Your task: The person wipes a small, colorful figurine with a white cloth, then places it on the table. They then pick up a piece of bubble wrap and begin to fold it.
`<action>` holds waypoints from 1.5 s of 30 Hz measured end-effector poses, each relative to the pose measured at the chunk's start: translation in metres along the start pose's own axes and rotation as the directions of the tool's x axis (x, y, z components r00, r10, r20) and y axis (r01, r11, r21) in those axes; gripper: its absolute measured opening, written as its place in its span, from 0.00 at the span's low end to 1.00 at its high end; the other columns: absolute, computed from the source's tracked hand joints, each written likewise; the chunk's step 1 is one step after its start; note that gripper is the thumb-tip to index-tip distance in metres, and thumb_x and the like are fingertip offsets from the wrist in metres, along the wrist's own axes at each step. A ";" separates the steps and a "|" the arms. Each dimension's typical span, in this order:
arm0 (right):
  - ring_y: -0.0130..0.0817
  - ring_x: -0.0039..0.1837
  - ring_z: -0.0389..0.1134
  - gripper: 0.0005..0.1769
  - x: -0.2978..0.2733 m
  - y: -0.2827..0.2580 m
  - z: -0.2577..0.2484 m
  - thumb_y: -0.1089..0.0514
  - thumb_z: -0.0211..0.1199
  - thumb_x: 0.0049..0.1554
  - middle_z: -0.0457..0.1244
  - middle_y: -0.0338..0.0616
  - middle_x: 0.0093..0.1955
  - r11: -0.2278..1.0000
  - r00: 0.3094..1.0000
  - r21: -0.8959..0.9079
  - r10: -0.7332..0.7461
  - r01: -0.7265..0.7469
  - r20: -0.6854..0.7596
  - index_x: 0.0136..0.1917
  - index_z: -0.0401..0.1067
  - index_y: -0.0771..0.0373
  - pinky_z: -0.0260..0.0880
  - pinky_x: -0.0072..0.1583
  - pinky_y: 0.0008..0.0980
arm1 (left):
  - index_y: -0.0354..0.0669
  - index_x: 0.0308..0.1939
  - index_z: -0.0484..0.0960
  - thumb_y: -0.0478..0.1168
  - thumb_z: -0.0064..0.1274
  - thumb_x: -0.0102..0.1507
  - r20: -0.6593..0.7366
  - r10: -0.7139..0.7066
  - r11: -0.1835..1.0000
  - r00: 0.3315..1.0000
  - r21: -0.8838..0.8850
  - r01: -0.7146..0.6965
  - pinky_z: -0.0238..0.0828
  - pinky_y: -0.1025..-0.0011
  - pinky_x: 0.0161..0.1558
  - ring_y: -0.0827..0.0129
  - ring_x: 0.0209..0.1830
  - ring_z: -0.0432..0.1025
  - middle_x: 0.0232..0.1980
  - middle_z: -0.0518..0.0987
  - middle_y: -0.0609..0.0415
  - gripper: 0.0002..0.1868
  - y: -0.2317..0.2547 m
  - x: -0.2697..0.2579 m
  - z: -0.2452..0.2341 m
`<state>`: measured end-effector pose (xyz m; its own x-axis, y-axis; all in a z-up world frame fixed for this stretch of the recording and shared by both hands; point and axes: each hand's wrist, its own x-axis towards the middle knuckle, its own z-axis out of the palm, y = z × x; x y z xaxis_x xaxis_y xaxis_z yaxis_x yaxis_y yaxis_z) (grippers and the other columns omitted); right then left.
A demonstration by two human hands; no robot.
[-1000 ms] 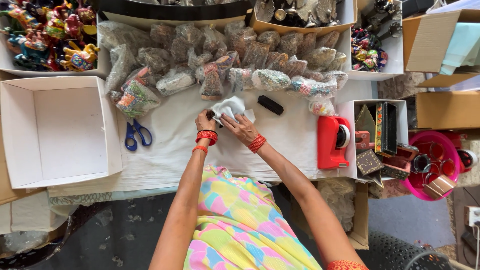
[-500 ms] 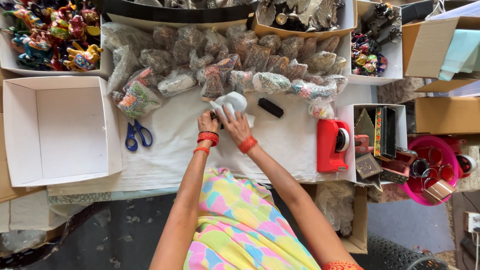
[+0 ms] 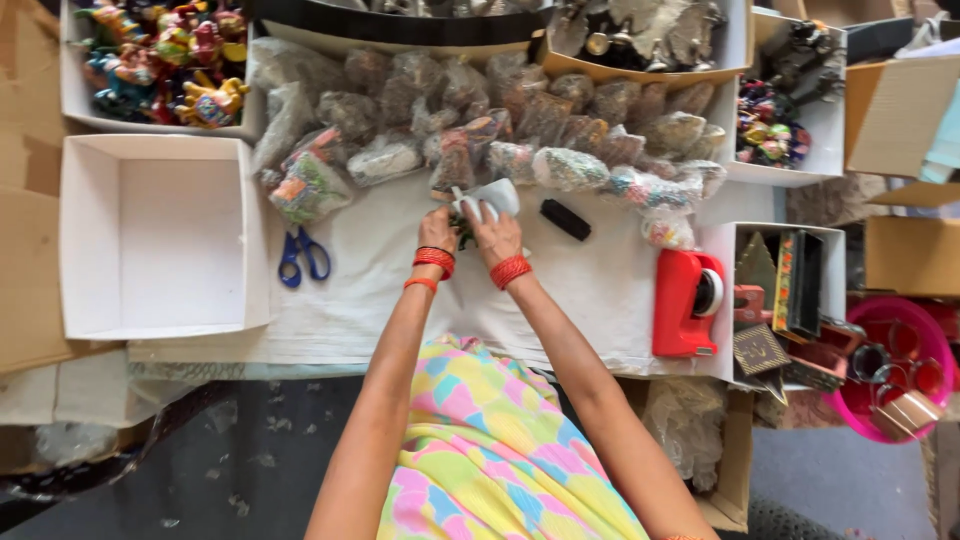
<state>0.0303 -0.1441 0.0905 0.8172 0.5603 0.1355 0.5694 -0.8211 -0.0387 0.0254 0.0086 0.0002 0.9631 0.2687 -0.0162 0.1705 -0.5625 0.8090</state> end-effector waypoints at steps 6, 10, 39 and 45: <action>0.44 0.52 0.67 0.43 -0.018 -0.013 -0.020 0.65 0.54 0.57 0.59 0.43 0.75 0.999 0.999 -0.018 0.044 -0.044 -0.013 0.84 0.53 0.44 0.71 0.51 0.41 | 0.35 0.45 0.77 0.30 0.59 0.53 0.028 0.054 0.990 0.998 0.129 -0.057 0.73 0.48 0.46 0.36 0.44 0.74 0.43 0.78 0.32 0.17 0.015 -0.004 -0.011; 0.42 0.52 0.66 0.44 -0.044 -0.014 -0.019 0.66 0.54 0.55 0.56 0.42 0.79 0.998 0.991 -0.065 -0.007 -0.002 -0.131 0.83 0.53 0.46 0.71 0.49 0.40 | 0.38 0.46 0.79 0.29 0.54 0.57 0.012 0.056 0.983 0.998 0.176 -0.058 0.74 0.47 0.44 0.36 0.43 0.75 0.43 0.79 0.32 0.13 0.015 0.009 0.000; 0.43 0.55 0.67 0.31 0.004 -0.010 0.028 0.57 0.57 0.55 0.56 0.41 0.77 0.996 0.999 -0.092 0.011 -0.006 0.053 0.73 0.66 0.46 0.72 0.45 0.41 | 0.45 0.44 0.82 0.40 0.54 0.62 0.227 0.283 0.559 0.932 0.751 -0.352 0.76 0.64 0.20 0.61 0.24 0.81 0.34 0.84 0.52 0.08 -0.008 0.035 0.013; 0.42 0.52 0.67 0.36 -0.029 -0.027 -0.009 0.62 0.57 0.54 0.56 0.42 0.79 0.996 1.000 -0.091 -0.016 0.014 -0.018 0.74 0.65 0.38 0.72 0.45 0.39 | 0.40 0.69 0.71 0.38 0.46 0.71 0.376 0.099 0.664 0.921 0.664 -0.343 0.79 0.61 0.38 0.57 0.39 0.82 0.43 0.86 0.43 0.21 -0.019 0.039 0.016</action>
<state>-0.0097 -0.1392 0.0963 0.8063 0.5712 0.1538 0.5704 -0.8196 0.0535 0.0627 0.0174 -0.0250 0.9824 -0.1024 -0.1560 -0.0785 -0.9852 0.1526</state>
